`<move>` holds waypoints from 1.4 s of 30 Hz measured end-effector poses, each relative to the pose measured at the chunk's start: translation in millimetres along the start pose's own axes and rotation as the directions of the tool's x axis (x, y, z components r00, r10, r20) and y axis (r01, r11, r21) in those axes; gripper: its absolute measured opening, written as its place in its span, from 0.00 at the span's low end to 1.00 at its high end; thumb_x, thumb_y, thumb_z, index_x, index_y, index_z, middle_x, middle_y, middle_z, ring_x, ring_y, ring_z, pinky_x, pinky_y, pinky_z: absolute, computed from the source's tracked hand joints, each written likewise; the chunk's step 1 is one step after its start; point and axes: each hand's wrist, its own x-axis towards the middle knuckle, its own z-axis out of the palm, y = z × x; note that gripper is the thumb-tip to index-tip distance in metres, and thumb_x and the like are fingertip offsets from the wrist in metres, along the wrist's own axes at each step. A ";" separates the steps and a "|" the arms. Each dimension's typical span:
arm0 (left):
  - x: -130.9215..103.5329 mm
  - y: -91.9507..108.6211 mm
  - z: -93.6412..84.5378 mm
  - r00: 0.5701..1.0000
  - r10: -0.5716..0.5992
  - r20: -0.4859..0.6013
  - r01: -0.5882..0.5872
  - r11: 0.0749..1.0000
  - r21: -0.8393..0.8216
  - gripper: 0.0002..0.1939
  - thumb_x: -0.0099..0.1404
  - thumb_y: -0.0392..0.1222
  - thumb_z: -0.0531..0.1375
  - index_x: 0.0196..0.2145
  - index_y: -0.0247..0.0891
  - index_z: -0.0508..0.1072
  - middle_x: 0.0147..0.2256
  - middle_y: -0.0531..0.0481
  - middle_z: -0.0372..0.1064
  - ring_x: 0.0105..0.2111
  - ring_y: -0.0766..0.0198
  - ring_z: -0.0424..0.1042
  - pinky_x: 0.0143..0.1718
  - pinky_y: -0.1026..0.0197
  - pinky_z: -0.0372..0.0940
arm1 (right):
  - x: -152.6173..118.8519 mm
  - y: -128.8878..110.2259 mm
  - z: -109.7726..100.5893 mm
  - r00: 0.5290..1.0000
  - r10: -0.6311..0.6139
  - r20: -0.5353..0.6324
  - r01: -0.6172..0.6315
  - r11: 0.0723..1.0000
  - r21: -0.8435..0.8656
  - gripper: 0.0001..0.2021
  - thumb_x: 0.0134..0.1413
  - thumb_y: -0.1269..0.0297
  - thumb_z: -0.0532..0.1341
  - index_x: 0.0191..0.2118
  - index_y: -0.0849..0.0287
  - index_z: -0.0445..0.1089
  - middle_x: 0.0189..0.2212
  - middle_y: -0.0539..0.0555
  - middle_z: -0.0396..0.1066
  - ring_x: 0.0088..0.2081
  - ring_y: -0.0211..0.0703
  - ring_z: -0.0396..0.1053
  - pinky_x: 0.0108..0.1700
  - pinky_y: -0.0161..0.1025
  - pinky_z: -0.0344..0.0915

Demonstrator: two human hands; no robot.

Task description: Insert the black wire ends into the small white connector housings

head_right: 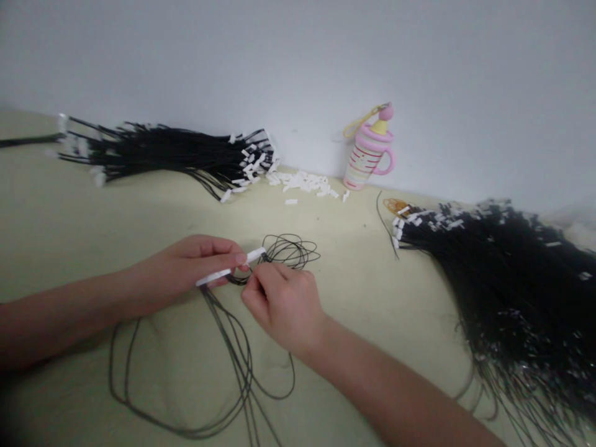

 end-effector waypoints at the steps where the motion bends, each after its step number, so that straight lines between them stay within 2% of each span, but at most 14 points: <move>1: 0.0 0.1 -0.1 1.000 -0.004 0.001 0.004 1.000 -0.001 0.14 0.56 0.50 0.55 0.25 0.37 0.70 0.19 0.56 0.56 0.21 0.69 0.54 0.22 0.67 0.48 | -0.1 -0.1 -0.1 1.000 0.001 0.001 -0.001 1.000 -0.003 0.08 0.53 0.69 0.51 0.27 0.61 0.65 0.21 0.50 0.64 0.24 0.33 0.61 0.28 0.30 0.56; 9: 0.1 1.3 -0.8 0.999 0.032 0.027 -0.033 0.999 0.013 0.14 0.57 0.50 0.55 0.22 0.36 0.68 0.19 0.57 0.55 0.20 0.70 0.52 0.21 0.68 0.47 | -1.0 -1.2 2.3 0.999 0.015 -0.029 -0.016 1.000 -0.024 0.08 0.52 0.69 0.52 0.26 0.61 0.65 0.20 0.49 0.64 0.22 0.32 0.60 0.27 0.30 0.55; 19: -0.5 3.3 1.5 0.998 0.048 0.039 -0.051 0.995 0.085 0.13 0.58 0.47 0.54 0.23 0.35 0.67 0.18 0.58 0.55 0.20 0.72 0.52 0.20 0.69 0.48 | -1.9 -0.1 3.8 0.998 -0.023 -0.057 0.021 0.999 -0.033 0.08 0.51 0.69 0.52 0.25 0.62 0.64 0.20 0.49 0.64 0.23 0.32 0.60 0.28 0.30 0.55; 28: -2.0 2.6 1.1 0.991 0.080 0.106 -0.093 0.989 0.115 0.11 0.59 0.45 0.54 0.25 0.35 0.66 0.17 0.59 0.53 0.18 0.74 0.50 0.18 0.71 0.45 | -5.0 0.9 2.2 0.998 -0.059 0.006 0.059 0.997 -0.052 0.08 0.54 0.68 0.51 0.27 0.62 0.63 0.21 0.49 0.62 0.22 0.32 0.59 0.27 0.30 0.54; 32: -1.5 4.4 2.1 0.991 0.080 0.103 -0.092 0.989 0.117 0.11 0.59 0.45 0.54 0.24 0.34 0.66 0.17 0.60 0.52 0.18 0.74 0.50 0.17 0.71 0.45 | -4.7 1.4 1.4 0.998 -0.063 0.024 0.064 0.997 -0.043 0.08 0.54 0.69 0.50 0.28 0.62 0.64 0.21 0.50 0.63 0.23 0.32 0.59 0.27 0.30 0.54; 37: -0.2 2.8 2.5 0.994 0.074 0.074 -0.081 0.992 0.093 0.12 0.59 0.46 0.54 0.24 0.35 0.67 0.17 0.59 0.54 0.19 0.73 0.51 0.18 0.70 0.46 | -2.9 0.7 1.8 0.998 -0.042 -0.036 0.043 0.999 0.018 0.07 0.53 0.70 0.52 0.30 0.62 0.66 0.22 0.50 0.65 0.23 0.33 0.61 0.28 0.30 0.56; 40: 0.5 1.0 0.0 0.997 0.071 0.036 -0.071 0.997 0.005 0.13 0.59 0.46 0.55 0.25 0.35 0.68 0.19 0.58 0.56 0.20 0.72 0.53 0.20 0.70 0.48 | 0.4 1.6 1.0 0.996 -0.008 -0.092 0.020 0.992 0.128 0.06 0.52 0.71 0.53 0.33 0.63 0.68 0.24 0.51 0.67 0.26 0.33 0.63 0.29 0.30 0.58; 42: 1.3 0.0 -3.2 0.998 0.059 -0.004 -0.060 0.994 -0.088 0.12 0.58 0.46 0.55 0.25 0.34 0.69 0.19 0.57 0.56 0.20 0.73 0.53 0.20 0.70 0.48 | 3.0 3.1 -0.2 0.996 0.045 -0.079 -0.027 0.974 0.223 0.07 0.53 0.70 0.54 0.33 0.63 0.69 0.22 0.50 0.66 0.24 0.32 0.62 0.28 0.29 0.57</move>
